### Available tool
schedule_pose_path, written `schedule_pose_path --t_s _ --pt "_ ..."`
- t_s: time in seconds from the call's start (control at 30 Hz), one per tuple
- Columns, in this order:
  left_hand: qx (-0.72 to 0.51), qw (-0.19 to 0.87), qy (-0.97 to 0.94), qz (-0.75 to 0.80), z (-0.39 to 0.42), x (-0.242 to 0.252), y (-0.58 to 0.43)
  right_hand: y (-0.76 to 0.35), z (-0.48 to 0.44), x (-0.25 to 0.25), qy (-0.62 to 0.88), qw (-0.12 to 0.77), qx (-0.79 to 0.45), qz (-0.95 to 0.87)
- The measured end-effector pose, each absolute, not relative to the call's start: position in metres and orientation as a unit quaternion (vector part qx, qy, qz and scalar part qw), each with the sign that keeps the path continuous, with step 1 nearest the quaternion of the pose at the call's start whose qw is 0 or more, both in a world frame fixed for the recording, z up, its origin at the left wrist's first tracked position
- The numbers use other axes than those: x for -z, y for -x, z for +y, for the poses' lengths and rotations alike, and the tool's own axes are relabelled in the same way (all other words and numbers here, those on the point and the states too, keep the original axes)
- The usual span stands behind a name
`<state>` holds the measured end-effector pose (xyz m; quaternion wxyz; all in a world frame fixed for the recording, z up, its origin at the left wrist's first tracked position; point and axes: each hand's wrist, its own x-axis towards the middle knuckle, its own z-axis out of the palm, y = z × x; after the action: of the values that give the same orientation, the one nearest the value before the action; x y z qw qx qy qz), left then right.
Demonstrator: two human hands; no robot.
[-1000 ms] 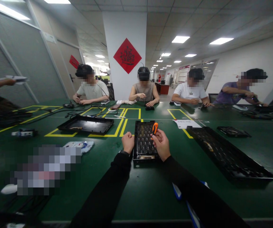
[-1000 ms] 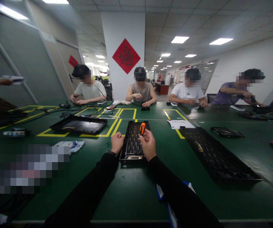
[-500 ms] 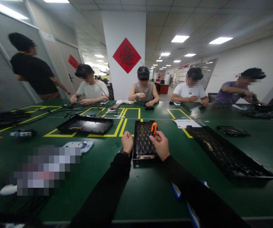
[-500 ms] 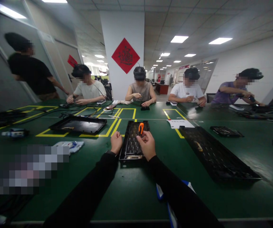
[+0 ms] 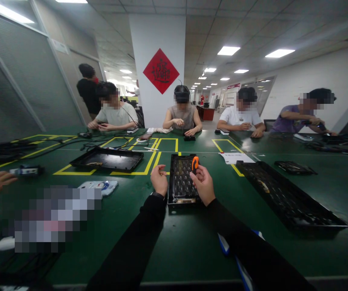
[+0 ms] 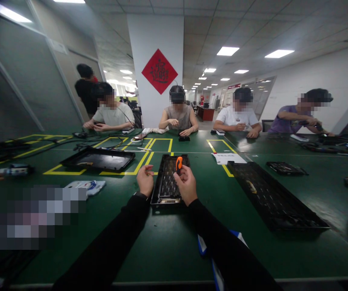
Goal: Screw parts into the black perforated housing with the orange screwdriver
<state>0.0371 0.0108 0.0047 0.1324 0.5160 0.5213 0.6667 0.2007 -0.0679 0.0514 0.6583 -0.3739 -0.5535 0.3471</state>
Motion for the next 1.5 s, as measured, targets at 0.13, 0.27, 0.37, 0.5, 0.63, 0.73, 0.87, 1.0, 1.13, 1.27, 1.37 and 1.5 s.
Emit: schedule_pose_path --t_s 0.13,0.27,0.37,0.5,0.63,0.73,0.87,1.0,1.13,1.27,1.37,1.5 --pt "-0.702 0.207 -0.485 0.479 0.0142 -0.0001 -0.0385 -0.2018 -0.0660 -0.0489 0.385 0.650 -0.326 -0.568" --pt "-0.708 0.232 -0.468 0.474 0.0174 0.0039 -0.0384 -0.2034 -0.0656 -0.0479 0.398 0.644 -0.318 -0.571" --pt "-0.701 0.236 -0.468 0.483 0.0176 0.0051 -0.0380 -0.2032 -0.0663 -0.0494 0.394 0.648 -0.332 -0.561" --pt "-0.688 0.201 -0.484 0.501 0.0162 0.0052 -0.0372 -0.2024 -0.0677 -0.0519 0.379 0.654 -0.363 -0.544" --pt "-0.669 0.152 -0.510 0.519 0.0142 0.0045 -0.0365 -0.2024 -0.0682 -0.0523 0.367 0.658 -0.372 -0.542" --pt "-0.662 0.147 -0.523 0.517 0.0131 0.0044 -0.0371 -0.2015 -0.0680 -0.0518 0.371 0.661 -0.361 -0.544" --pt "-0.656 0.155 -0.526 0.520 0.0132 0.0057 -0.0385 -0.2012 -0.0676 -0.0506 0.388 0.651 -0.336 -0.559" --pt "-0.644 0.165 -0.534 0.523 0.0135 0.0056 -0.0397 -0.2028 -0.0670 -0.0495 0.401 0.648 -0.316 -0.565" --pt "-0.648 0.169 -0.531 0.518 0.0137 0.0039 -0.0403 -0.2022 -0.0663 -0.0506 0.392 0.664 -0.324 -0.548" --pt "-0.648 0.178 -0.534 0.513 0.0154 0.0039 -0.0409 -0.2010 -0.0672 -0.0532 0.373 0.667 -0.365 -0.531" --pt "-0.640 0.185 -0.541 0.513 0.0169 0.0049 -0.0416 -0.2006 -0.0680 -0.0542 0.368 0.663 -0.377 -0.531" --pt "-0.631 0.182 -0.533 0.534 0.0158 0.0044 -0.0423 -0.2004 -0.0670 -0.0519 0.373 0.667 -0.352 -0.541"
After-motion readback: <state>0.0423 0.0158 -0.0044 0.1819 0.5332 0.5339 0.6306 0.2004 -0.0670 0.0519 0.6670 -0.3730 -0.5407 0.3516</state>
